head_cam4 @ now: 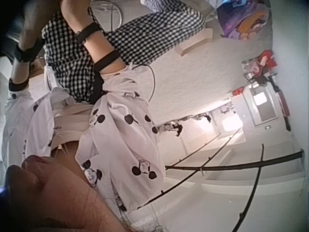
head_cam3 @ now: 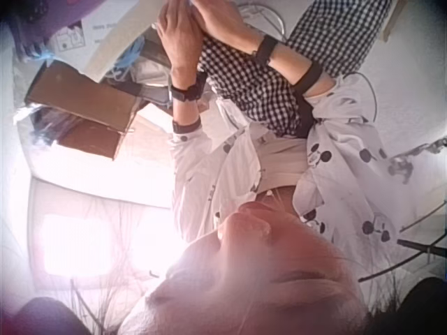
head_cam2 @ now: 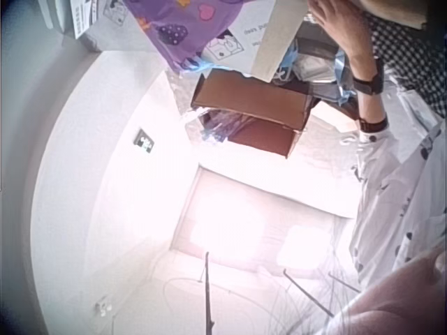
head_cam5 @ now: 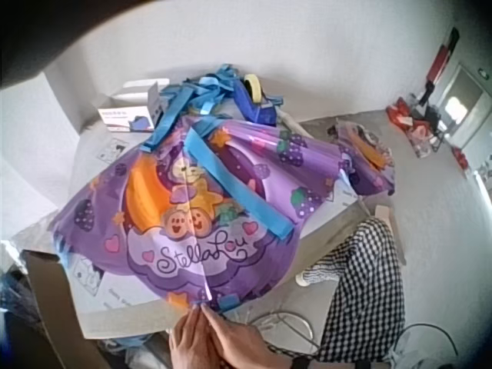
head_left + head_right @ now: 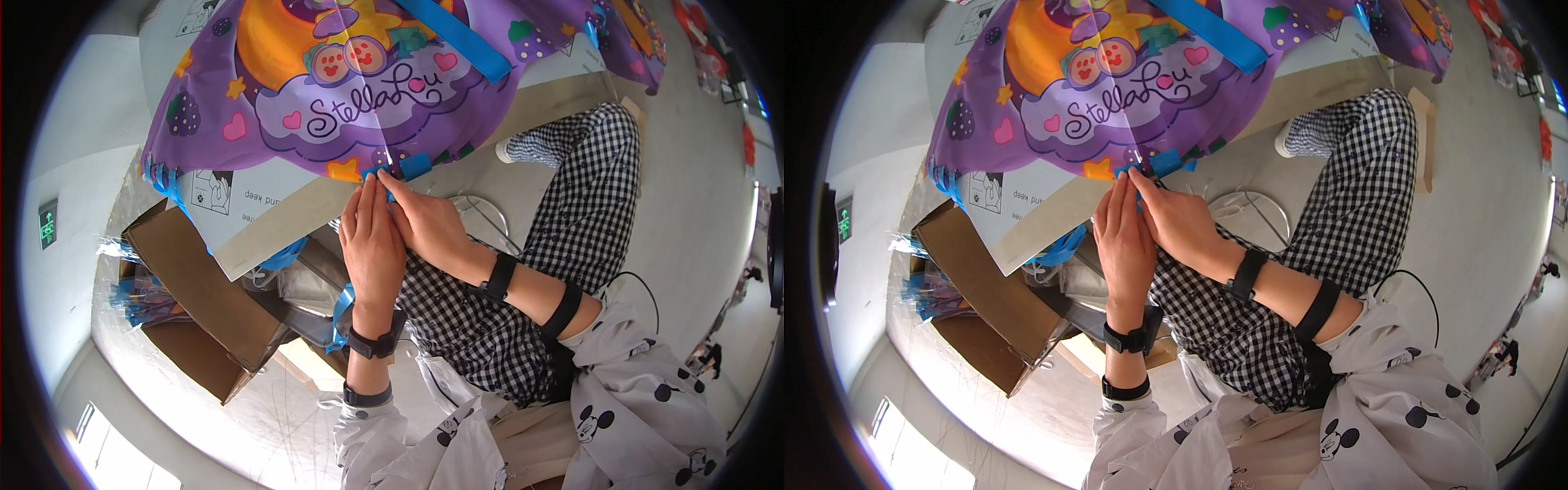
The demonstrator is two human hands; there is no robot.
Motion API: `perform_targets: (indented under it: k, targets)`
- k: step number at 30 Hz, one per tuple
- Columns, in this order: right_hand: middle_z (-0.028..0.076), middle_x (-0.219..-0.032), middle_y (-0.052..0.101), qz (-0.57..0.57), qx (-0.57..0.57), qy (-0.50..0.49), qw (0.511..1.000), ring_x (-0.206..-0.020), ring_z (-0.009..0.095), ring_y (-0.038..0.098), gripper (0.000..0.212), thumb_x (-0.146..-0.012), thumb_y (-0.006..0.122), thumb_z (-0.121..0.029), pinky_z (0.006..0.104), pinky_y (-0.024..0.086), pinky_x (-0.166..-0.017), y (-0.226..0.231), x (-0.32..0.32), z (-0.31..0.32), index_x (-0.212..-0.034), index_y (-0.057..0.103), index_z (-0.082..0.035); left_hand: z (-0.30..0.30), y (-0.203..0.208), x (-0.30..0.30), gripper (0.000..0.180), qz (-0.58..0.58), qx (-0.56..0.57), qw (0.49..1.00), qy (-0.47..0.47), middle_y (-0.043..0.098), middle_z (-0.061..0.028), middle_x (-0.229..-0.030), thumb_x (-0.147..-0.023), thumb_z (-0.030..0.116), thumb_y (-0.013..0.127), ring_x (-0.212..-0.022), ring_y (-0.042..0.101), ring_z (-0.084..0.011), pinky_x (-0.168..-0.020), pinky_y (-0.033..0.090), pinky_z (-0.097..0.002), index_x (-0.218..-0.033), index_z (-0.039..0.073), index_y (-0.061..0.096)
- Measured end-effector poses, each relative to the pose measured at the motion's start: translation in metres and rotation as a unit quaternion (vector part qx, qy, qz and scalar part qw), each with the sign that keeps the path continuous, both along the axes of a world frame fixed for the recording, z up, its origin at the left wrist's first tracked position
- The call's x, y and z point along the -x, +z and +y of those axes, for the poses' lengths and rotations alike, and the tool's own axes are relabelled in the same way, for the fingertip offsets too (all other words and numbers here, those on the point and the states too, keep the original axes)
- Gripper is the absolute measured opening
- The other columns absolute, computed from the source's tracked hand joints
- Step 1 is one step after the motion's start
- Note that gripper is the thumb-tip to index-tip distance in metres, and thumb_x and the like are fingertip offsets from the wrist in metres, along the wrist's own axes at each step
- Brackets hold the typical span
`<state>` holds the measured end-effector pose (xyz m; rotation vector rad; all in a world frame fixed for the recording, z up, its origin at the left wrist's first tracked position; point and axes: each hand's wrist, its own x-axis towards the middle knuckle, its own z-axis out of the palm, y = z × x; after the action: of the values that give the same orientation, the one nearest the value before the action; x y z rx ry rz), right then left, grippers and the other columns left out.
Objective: Assembling or decorating a kite by attaching blue ribbons using a tape dispenser.
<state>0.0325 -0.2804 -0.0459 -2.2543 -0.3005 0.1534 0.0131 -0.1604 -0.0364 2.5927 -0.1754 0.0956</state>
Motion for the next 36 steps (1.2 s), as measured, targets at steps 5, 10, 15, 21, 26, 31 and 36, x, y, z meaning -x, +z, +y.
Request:
perform_targets:
  k: [5,10,15,21,26,31,36]
  targets:
    - [0.014,-0.091,0.068,0.008,0.001,0.002,1.000,-0.071,0.030,0.066,0.048,-0.090,0.054,-0.010,0.0399,0.052,-0.055,0.0012,0.0003,-0.0001,-0.136,0.042,-0.004,0.0005,-0.0009,0.0006,0.043,-0.001,0.003,1.000,0.000,0.052,-0.0130,-0.136,-0.088,0.001,0.054,-0.122,0.048,-0.0303,-0.103,0.038,-0.0408,-0.132,0.000,0.051]
    - [0.014,-0.091,0.068,0.007,-0.004,-0.002,1.000,-0.071,0.030,0.067,0.048,-0.090,0.054,-0.010,0.0398,0.052,-0.055,0.0009,0.0000,-0.0001,-0.136,0.043,-0.004,0.0000,0.0005,0.0001,0.043,-0.001,0.015,1.000,0.000,0.052,-0.0131,-0.136,-0.089,0.001,0.053,-0.122,0.048,-0.0302,-0.103,0.038,-0.0407,-0.132,0.000,0.051]
    - [0.014,-0.090,0.067,0.005,-0.001,0.000,1.000,-0.071,0.030,0.067,0.048,-0.090,0.054,-0.010,0.0396,0.052,-0.055,0.0010,0.0000,0.0002,-0.136,0.043,-0.004,0.0000,0.0007,0.0002,0.043,0.000,0.017,1.000,0.002,0.052,-0.0128,-0.136,-0.089,0.001,0.053,-0.123,0.047,-0.0301,-0.103,0.038,-0.0406,-0.132,0.001,0.051]
    - [0.014,-0.089,0.067,0.002,-0.003,-0.001,1.000,-0.071,0.030,0.067,0.048,-0.090,0.054,-0.010,0.0396,0.052,-0.055,0.0016,-0.0002,0.0005,-0.136,0.042,-0.004,0.0008,0.0003,-0.0003,0.043,0.000,0.002,1.000,-0.003,0.052,-0.0129,-0.136,-0.089,0.002,0.053,-0.123,0.047,-0.0302,-0.103,0.038,-0.0409,-0.132,0.001,0.051]
    - [0.014,-0.089,0.067,0.003,0.002,0.001,1.000,-0.071,0.030,0.067,0.048,-0.090,0.054,-0.011,0.0396,0.052,-0.055,0.0007,0.0001,0.0003,-0.136,0.042,-0.003,0.0007,0.0013,-0.0003,0.043,0.004,-0.003,1.000,-0.002,0.052,-0.0127,-0.136,-0.089,0.003,0.054,-0.123,0.047,-0.0300,-0.103,0.038,-0.0410,-0.131,0.001,0.051]
    - [0.014,-0.088,0.067,-0.001,0.000,0.001,1.000,-0.069,0.030,0.066,0.048,-0.090,0.054,-0.011,0.0400,0.052,-0.054,0.0011,-0.0001,0.0005,-0.136,0.042,-0.003,0.0003,0.0013,-0.0004,0.042,0.007,-0.014,1.000,-0.002,0.051,-0.0108,-0.136,-0.091,0.007,0.053,-0.124,0.047,-0.0291,-0.104,0.038,-0.0413,-0.132,0.001,0.050]
    - [0.014,-0.087,0.067,0.010,0.002,0.001,1.000,-0.069,0.030,0.066,0.048,-0.090,0.054,-0.011,0.0402,0.052,-0.054,0.0023,-0.0005,0.0005,-0.136,0.042,-0.003,-0.0005,0.0021,-0.0006,0.043,0.009,0.000,1.000,0.003,0.051,-0.0123,-0.137,-0.089,0.003,0.054,-0.123,0.047,-0.0298,-0.103,0.038,-0.0404,-0.131,0.001,0.051]
